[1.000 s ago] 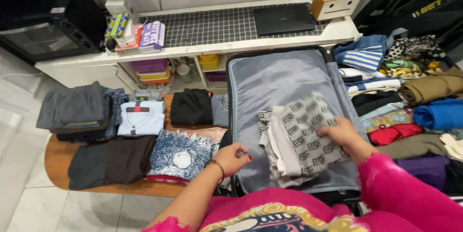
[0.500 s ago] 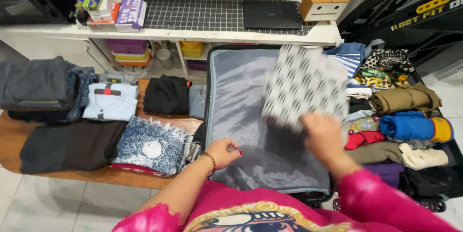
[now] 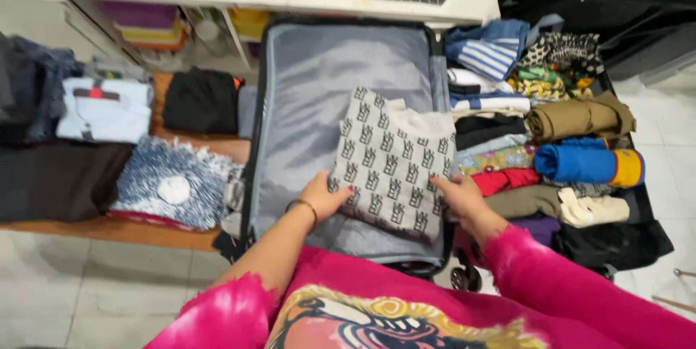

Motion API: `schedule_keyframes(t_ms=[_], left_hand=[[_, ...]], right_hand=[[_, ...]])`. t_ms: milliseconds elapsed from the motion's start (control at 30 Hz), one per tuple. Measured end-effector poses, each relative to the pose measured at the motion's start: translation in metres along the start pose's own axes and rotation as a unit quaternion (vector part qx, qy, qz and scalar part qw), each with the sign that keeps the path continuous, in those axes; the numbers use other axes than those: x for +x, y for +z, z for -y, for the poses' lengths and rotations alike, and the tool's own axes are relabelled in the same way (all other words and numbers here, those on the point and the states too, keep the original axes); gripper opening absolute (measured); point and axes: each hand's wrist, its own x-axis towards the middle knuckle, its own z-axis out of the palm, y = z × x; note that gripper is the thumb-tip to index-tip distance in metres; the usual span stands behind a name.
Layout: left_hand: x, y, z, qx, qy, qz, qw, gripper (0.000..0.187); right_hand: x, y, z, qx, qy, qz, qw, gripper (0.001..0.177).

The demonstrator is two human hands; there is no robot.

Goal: The person folds various clothing items and places them into an open suitcase. They handle shirts, pants, and other garments, arranging them neatly inside the luggage.

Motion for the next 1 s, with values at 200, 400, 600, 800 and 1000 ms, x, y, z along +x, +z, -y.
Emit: schedule_keyframes(t_ms=[200, 400, 600, 800, 1000], left_hand=[[0.006, 0.019, -0.042, 0.059, -0.121, -0.069, 0.988, 0.091], [0.016, 0.022, -0.047, -0.040, -0.166, -0.039, 0.985, 0.092], [0.004, 0.038, -0.035, -0.258, -0.110, 0.043, 0.959, 0.052], [-0.011, 0.023, -0.028, -0.283, -0.094, 0.049, 0.953, 0.045], [-0.035, -0.032, 0.009, -0.265, -0.026, 0.029, 0.963, 0.048]], right_hand=[[-0.003, 0.005, 0.005, 0.116, 0.128, 0.129, 0.976, 0.058], [0.006, 0.007, 0.018, 0.188, 0.107, 0.172, 0.961, 0.043], [0.011, -0.002, 0.026, 0.221, 0.077, 0.198, 0.952, 0.039], [-0.012, 0.018, 0.031, 0.176, -0.004, 0.156, 0.972, 0.042], [-0.065, 0.080, 0.050, 0.183, -0.056, 0.123, 0.974, 0.051]])
